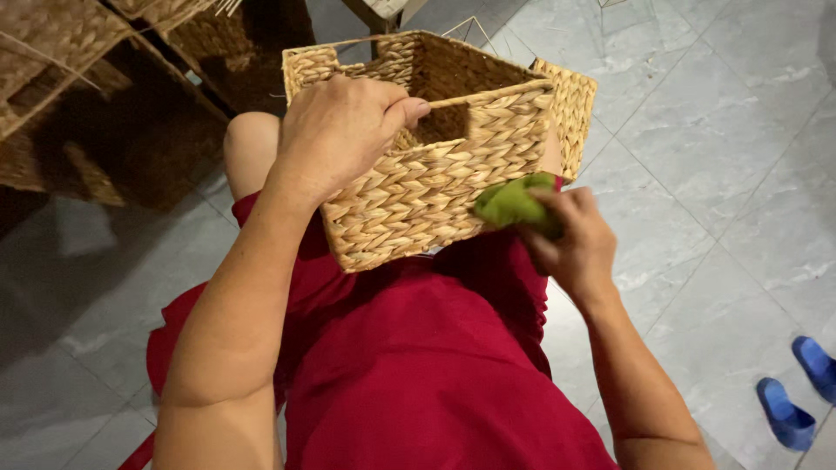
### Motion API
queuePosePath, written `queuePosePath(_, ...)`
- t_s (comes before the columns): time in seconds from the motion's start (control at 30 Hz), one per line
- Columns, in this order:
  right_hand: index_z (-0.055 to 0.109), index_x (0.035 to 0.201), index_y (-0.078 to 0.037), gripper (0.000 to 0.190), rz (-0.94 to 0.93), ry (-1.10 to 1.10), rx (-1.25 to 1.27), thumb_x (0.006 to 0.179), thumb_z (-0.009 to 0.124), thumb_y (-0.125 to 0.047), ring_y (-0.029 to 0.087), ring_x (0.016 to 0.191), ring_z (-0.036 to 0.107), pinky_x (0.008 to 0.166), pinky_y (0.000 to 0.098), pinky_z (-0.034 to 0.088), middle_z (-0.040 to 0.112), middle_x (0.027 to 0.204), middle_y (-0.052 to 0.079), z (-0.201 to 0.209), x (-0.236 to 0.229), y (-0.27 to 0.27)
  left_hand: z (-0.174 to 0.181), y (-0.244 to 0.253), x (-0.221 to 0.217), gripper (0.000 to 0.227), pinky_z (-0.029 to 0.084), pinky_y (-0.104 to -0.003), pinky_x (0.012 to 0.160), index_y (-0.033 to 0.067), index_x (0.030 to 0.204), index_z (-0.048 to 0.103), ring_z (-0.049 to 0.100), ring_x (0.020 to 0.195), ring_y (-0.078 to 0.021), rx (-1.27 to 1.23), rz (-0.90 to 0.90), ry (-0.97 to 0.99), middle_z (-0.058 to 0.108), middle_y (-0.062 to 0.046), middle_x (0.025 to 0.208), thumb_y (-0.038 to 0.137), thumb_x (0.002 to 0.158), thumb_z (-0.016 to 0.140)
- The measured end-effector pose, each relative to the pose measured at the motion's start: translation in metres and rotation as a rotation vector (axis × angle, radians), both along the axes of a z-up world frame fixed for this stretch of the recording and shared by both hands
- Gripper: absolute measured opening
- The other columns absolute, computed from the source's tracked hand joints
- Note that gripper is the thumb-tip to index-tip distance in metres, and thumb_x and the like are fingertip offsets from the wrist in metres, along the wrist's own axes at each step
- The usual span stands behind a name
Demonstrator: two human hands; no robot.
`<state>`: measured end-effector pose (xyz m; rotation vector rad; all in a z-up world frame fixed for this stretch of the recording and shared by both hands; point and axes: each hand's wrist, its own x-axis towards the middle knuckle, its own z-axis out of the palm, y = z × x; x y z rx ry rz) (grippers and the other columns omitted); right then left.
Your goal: The person wipes the interior and exterior surfaces of a rectangular woven basket using a green cloth. They rotate the basket to clean different sides and the bottom, holding it on their lap while seated.
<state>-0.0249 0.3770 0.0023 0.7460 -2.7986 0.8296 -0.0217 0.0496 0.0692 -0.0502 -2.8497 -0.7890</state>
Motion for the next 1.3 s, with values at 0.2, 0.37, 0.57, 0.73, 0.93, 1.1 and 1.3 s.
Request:
queuePosePath(0.2, 0.067, 0.129, -0.013, 0.05, 0.061, 0.034, -0.284, 0.082, 0.085, -0.013, 0.026, 0.1, 0.067, 0.087, 0.0348, 0.056, 0.064, 0.111, 0.009, -0.001, -0.006, -0.023, 0.004, -0.001, 0.001, 0.034, 0.055, -0.045, 0.069, 0.0217, 0.094, 0.081, 0.071, 0.069, -0.0305, 0.039, 0.027, -0.064, 0.074, -0.007, 0.074, 0.046, 0.101, 0.059)
queuePosePath(0.37, 0.067, 0.13, -0.013, 0.052, 0.154, 0.03, -0.264, 0.081, 0.085, -0.012, 0.026, 0.1, 0.067, 0.084, 0.035, 0.056, 0.064, 0.113, 0.01, 0.011, -0.006, -0.068, 0.01, 0.0, 0.006, 0.034, 0.054, -0.045, 0.069, 0.0228, 0.095, 0.082, 0.072, 0.075, -0.0321, 0.037, 0.051, -0.063, 0.076, -0.008, 0.082, 0.048, 0.1, 0.059)
queuePosePath(0.57, 0.067, 0.129, -0.009, 0.048, 0.009, 0.096, -0.401, 0.083, 0.081, -0.006, 0.024, 0.103, 0.067, 0.088, 0.0337, 0.056, 0.064, 0.113, 0.01, 0.001, -0.028, -0.051, 0.009, 0.002, -0.003, 0.032, 0.054, -0.048, 0.069, 0.0255, 0.101, 0.082, 0.071, 0.075, -0.0368, -0.052, 0.087, -0.072, 0.075, -0.014, 0.084, 0.05, 0.097, 0.062)
queuePosePath(0.73, 0.064, 0.127, -0.001, 0.039, -0.087, -0.044, -0.692, 0.09, 0.075, -0.003, 0.017, 0.109, 0.065, 0.096, 0.029, 0.052, 0.069, 0.117, 0.006, -0.026, -0.031, -0.037, -0.02, 0.031, -0.037, 0.033, 0.058, -0.045, 0.078, 0.0138, 0.107, 0.075, 0.075, 0.081, -0.0288, 0.021, -0.037, 0.06, 0.077, -0.01, 0.094, 0.04, 0.099, 0.056)
queuePosePath(0.93, 0.059, 0.134, 0.002, 0.039, -0.018, -0.532, -1.276, 0.096, 0.07, -0.004, 0.017, 0.097, 0.065, 0.085, 0.0315, 0.056, 0.069, 0.113, 0.01, -0.048, -0.036, -0.028, -0.027, 0.098, -0.075, 0.041, 0.057, -0.051, 0.069, 0.0084, 0.098, 0.072, 0.073, 0.078, -0.0355, -0.015, -0.027, -0.055, 0.075, -0.017, 0.086, 0.045, 0.103, 0.055)
queuePosePath(1.1, 0.051, 0.144, -0.002, 0.047, -0.035, -0.583, -1.417, 0.099, 0.061, -0.011, 0.018, 0.104, 0.067, 0.088, 0.0321, 0.057, 0.067, 0.123, 0.011, -0.042, -0.038, -0.024, -0.023, 0.093, -0.073, 0.042, 0.056, -0.041, 0.054, 0.0107, 0.095, 0.07, 0.07, 0.06, -0.0271, -0.137, -0.034, -0.028, 0.071, -0.013, 0.068, 0.046, 0.107, 0.05)
queuePosePath(1.3, 0.05, 0.145, -0.001, 0.051, -0.025, -0.653, -1.342, 0.097, 0.062, -0.013, 0.023, 0.107, 0.07, 0.09, 0.0345, 0.059, 0.067, 0.127, 0.016, -0.027, -0.045, -0.03, 0.009, 0.053, -0.031, 0.035, 0.041, -0.03, 0.035, 0.0126, 0.095, 0.073, 0.054, 0.039, -0.0168, 0.073, 0.01, -0.021, 0.063, -0.003, 0.055, 0.04, 0.105, 0.054)
